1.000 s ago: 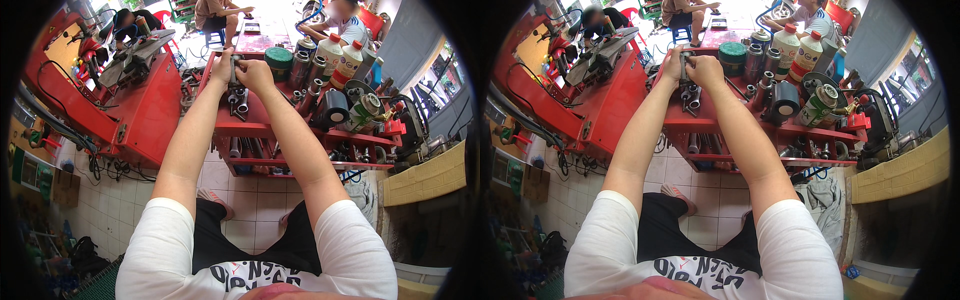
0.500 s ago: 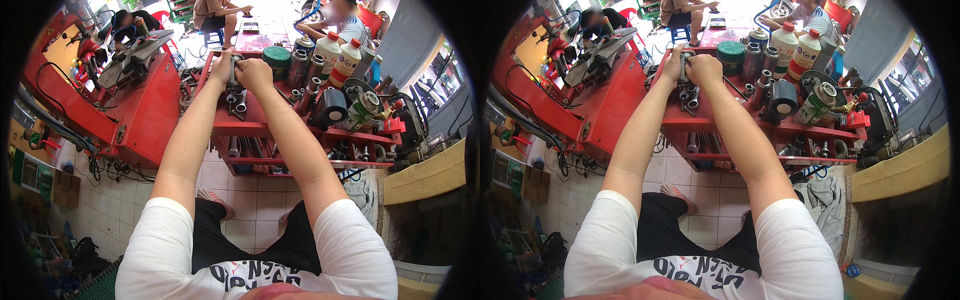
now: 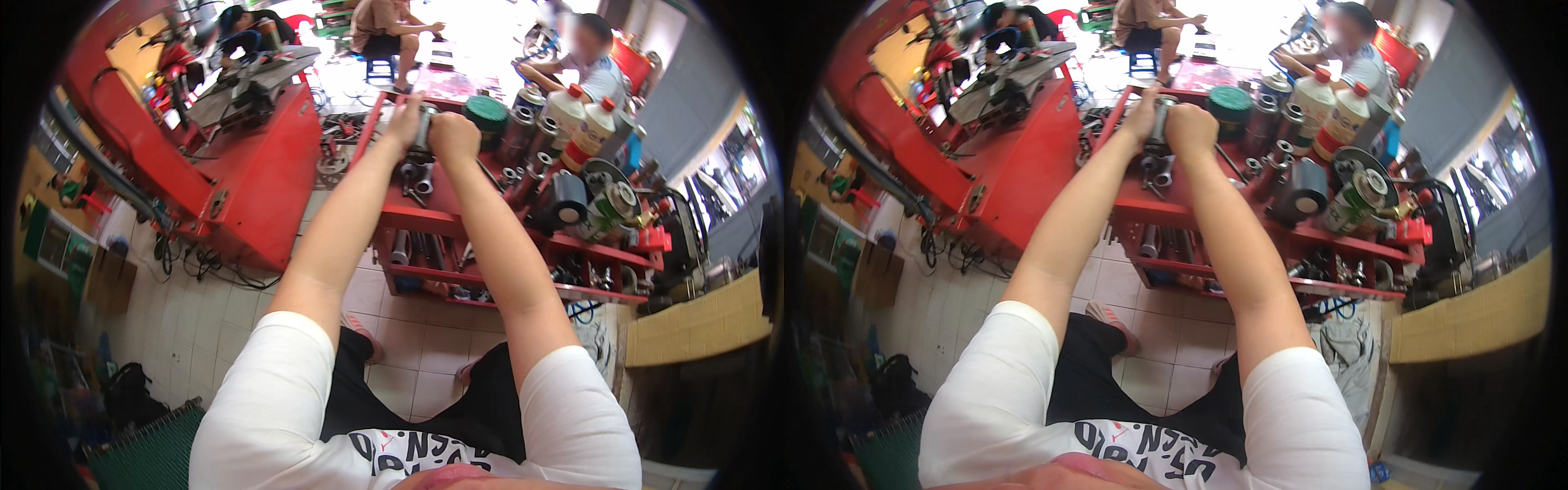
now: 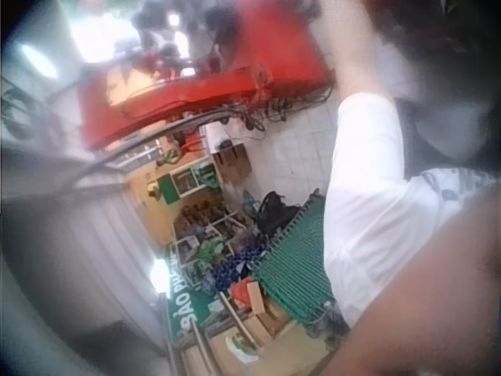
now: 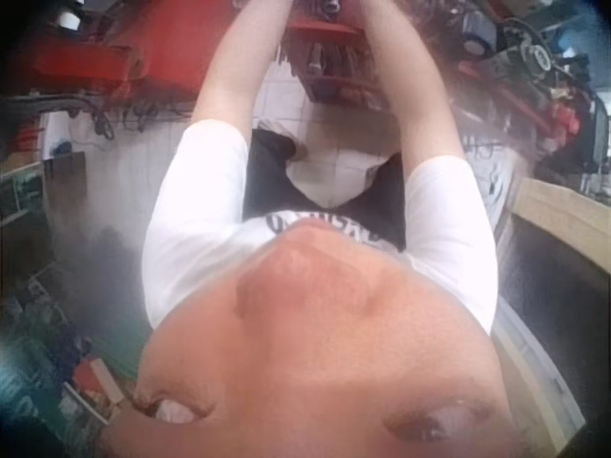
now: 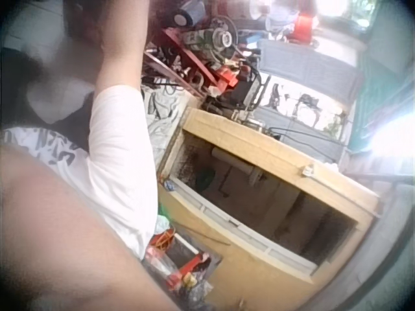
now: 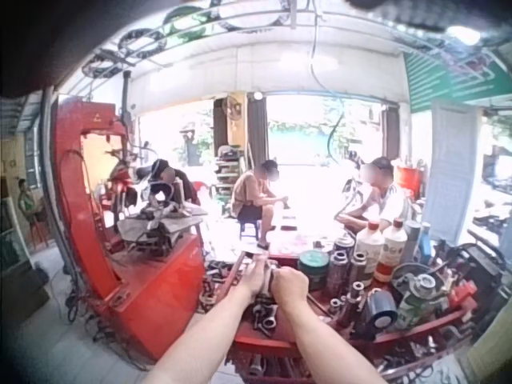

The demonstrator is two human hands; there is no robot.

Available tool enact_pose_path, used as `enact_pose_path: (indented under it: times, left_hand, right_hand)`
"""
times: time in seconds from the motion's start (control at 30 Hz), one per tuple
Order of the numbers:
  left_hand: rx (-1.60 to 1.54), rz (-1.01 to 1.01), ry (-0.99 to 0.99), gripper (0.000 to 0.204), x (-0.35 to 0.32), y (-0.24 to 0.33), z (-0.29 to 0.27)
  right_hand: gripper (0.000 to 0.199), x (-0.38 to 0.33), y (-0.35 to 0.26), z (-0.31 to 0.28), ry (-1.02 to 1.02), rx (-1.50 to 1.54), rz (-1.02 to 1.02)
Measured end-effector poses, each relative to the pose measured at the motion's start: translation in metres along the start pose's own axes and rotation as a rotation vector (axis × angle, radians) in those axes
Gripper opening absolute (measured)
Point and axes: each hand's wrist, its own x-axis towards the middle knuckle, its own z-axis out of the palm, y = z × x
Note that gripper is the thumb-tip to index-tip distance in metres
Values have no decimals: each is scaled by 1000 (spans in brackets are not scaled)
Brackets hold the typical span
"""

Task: The person sits on the floor of a workshop and assembles a small mechanical component, likely a carburetor, using their hands. They manipulate small parts and tools on a red workbench, repeatedly adjusting and fitting pieces together.

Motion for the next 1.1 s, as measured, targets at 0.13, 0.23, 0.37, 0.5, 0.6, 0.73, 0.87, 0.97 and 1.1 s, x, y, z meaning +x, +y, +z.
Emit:
enact_pose_path:
  times: [0.13, 0.23, 0.37, 0.5, 0.6, 0.73, 0.87, 0.97, 1.1]
  left_hand:
    - [-96, 88, 37, 46, 3, -12, -12]
    - [-89, 111, -37, 40, -18, 13, 12]
    - [-127, 83, -19, 34, -25, 22, 0]
    - [-111, 82, -16, 33, -28, 24, -1]
    - [-142, 99, -11, 29, -25, 23, -3]
    - [-220, 37, 9, 24, -26, 23, -2]
    - [-349, 34, 2, 23, -18, 18, -16]
    - [-468, 57, -98, 20, -6, 16, -8]
    - [-611, -4, -225, 17, -10, 15, -24]
  right_hand:
    - [18, 0, -8, -5, -76, 36, 72]
    - [23, -3, 6, -16, -51, 92, 101]
    - [21, -2, -8, -20, -50, 139, 107]
    - [22, 0, -1, -16, -36, 228, 85]
    - [22, 2, 2, -12, -17, 277, 57]
    - [20, 3, 9, -9, 4, 411, 20]
    - [20, 4, -2, -11, 20, 644, 118]
    - [26, 14, 24, 22, 72, 811, 193]
    - [29, 9, 12, 17, -341, 1374, 485]
